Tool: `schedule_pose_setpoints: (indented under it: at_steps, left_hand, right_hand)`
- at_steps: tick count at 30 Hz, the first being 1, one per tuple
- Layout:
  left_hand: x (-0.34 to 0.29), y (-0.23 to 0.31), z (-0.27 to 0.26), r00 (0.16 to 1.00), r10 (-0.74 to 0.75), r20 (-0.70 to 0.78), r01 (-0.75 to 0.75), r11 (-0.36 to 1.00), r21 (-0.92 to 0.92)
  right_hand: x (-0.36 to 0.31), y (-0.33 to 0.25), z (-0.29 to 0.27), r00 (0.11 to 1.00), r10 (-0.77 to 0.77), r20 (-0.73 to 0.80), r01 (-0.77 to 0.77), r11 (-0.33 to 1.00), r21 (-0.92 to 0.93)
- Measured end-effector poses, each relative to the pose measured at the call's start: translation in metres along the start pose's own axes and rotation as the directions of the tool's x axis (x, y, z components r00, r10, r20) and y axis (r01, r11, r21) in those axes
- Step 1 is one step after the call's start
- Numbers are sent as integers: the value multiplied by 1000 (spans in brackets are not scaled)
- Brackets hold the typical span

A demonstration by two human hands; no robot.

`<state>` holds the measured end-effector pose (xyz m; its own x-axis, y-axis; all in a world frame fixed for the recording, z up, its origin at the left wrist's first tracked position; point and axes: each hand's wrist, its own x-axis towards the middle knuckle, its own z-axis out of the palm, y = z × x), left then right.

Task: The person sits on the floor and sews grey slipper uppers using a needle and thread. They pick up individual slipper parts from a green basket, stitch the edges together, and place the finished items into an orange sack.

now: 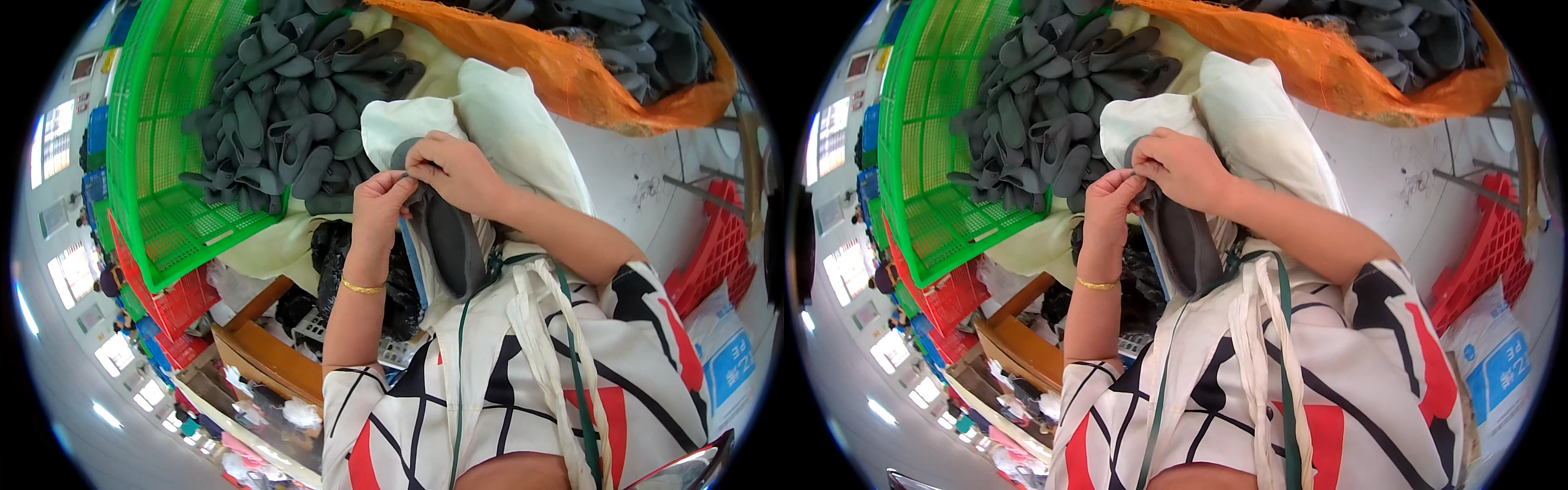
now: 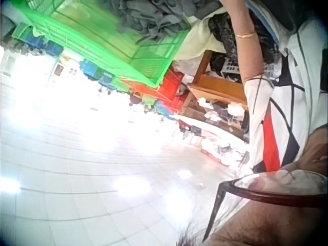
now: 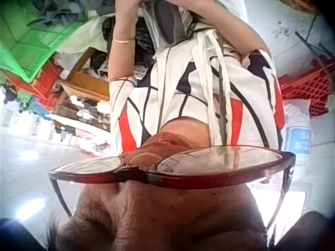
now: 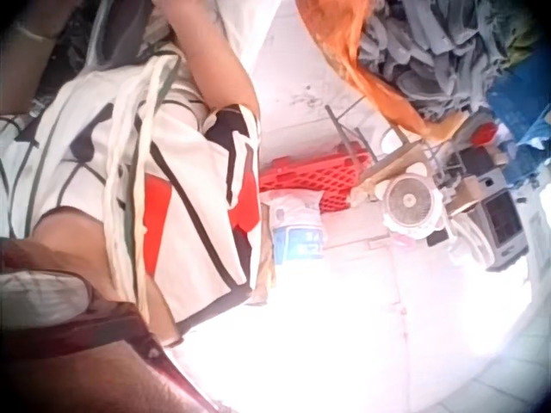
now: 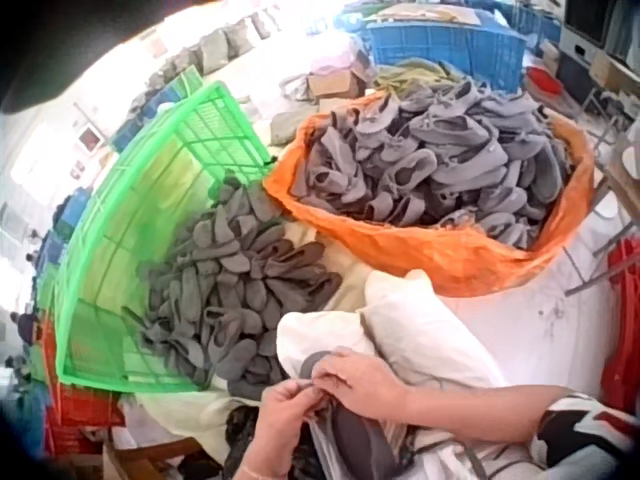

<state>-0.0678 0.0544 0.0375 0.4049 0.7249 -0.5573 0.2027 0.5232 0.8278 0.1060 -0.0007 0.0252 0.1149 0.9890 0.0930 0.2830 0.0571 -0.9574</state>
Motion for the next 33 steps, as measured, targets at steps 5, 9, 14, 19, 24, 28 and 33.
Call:
schedule_pose_setpoints:
  at_steps: [5,9,14,19,24,28,33]
  left_hand:
    - [2,-1,6,997,15,-71,-13,999,36]
    - [-4,5,19,996,32,-83,-22,994,111]
    - [-2,0,14,995,49,-89,-43,996,73]
    - [-5,-1,16,993,104,-61,-96,988,124]
    - [-5,-4,14,991,132,-32,-124,975,186]
    - [-5,-3,20,969,242,-40,-211,904,371]
    - [-25,5,42,493,829,265,-449,-19,894]
  right_hand:
    - [13,8,16,998,-7,-68,0,995,-100]
    - [41,12,18,979,97,-178,-94,995,23]
    - [33,-10,-24,832,461,309,-554,650,520]
    - [-23,30,-122,860,487,153,-401,458,793]
    - [-56,97,-280,709,539,-456,295,360,885]
    - [-69,88,-307,517,278,-809,563,601,567]
    - [-35,53,-130,975,56,-214,-43,997,67]
